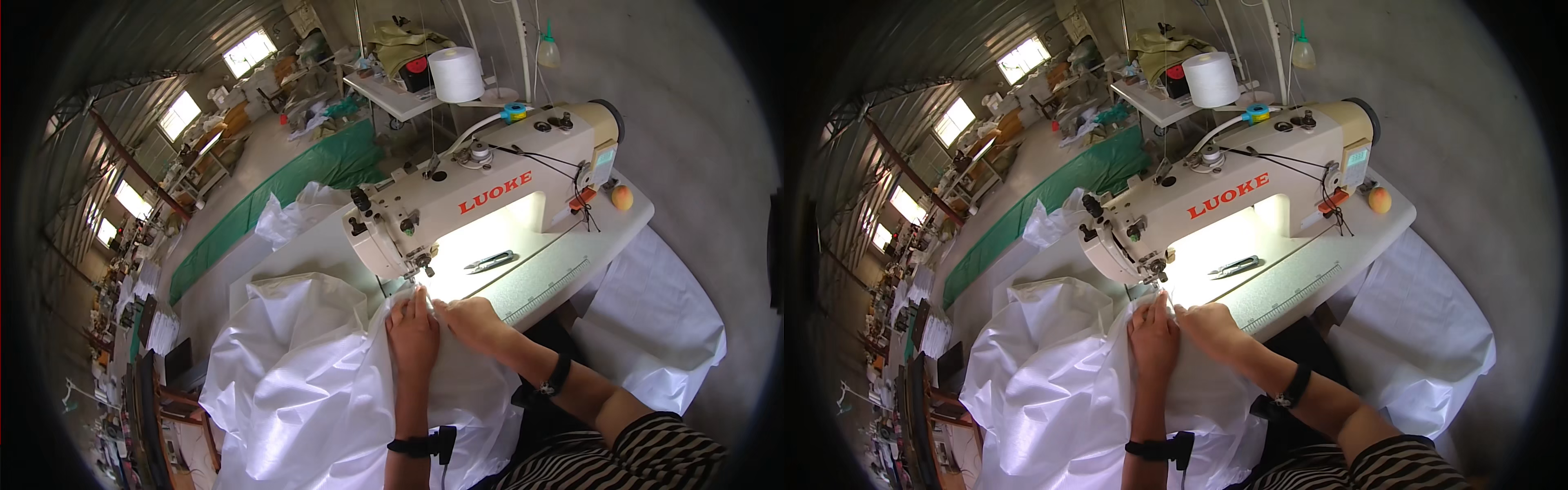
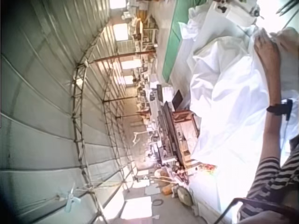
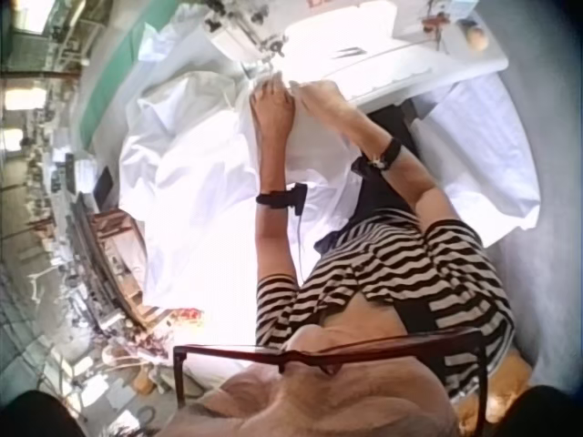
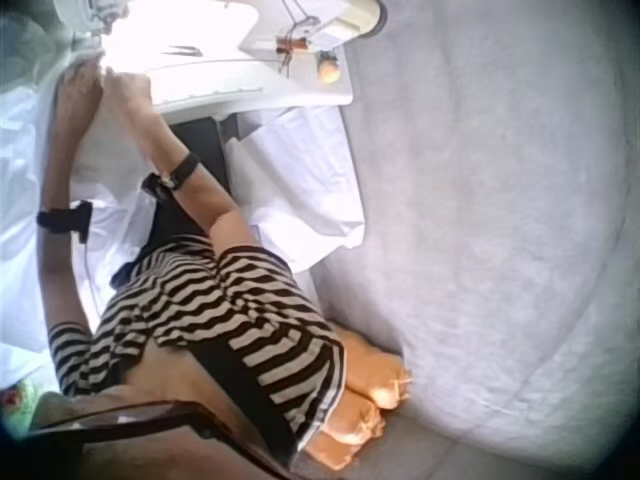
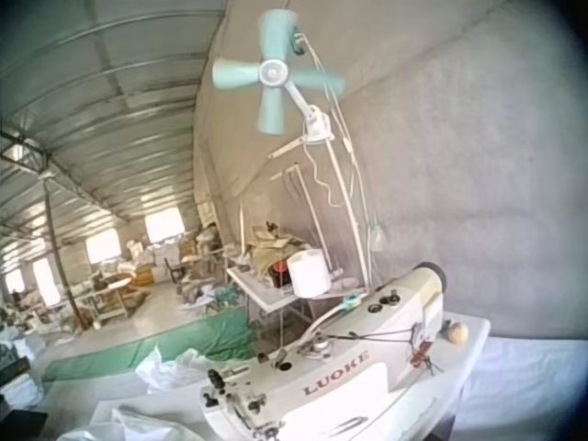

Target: Sewing a large piece of white fabric using an industrial sewing machine.

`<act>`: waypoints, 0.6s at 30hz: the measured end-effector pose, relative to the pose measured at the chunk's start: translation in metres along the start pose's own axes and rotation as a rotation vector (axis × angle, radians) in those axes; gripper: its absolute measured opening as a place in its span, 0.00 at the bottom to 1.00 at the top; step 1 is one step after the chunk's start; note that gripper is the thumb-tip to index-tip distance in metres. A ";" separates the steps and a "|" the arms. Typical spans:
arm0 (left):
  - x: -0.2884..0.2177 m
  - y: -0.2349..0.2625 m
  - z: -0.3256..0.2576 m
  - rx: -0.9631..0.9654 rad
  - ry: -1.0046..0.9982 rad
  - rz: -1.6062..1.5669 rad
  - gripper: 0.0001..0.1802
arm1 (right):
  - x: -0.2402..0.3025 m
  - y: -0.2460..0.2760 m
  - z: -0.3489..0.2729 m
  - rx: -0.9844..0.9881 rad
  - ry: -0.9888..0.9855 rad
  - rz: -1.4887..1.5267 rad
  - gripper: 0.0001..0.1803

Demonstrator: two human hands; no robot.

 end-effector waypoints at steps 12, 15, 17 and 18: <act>0.013 -0.011 0.010 0.041 -0.063 0.124 0.25 | 0.003 0.008 0.003 0.025 -0.028 0.091 0.12; 0.005 -0.012 0.006 -0.069 -0.025 0.103 0.23 | -0.005 0.001 0.013 0.031 -0.121 0.164 0.17; 0.001 -0.008 0.011 -0.018 0.012 0.026 0.23 | -0.011 -0.008 0.025 -0.065 -0.088 0.182 0.19; 0.000 -0.008 0.012 -0.021 0.009 0.027 0.23 | -0.016 -0.011 0.026 -0.068 -0.088 0.182 0.19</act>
Point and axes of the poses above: each hand's wrist, its own z-axis towards the middle knuckle, its own y-axis out of the back of the hand, x = y × z, the point moved 1 cm from there along z, towards the middle knuckle
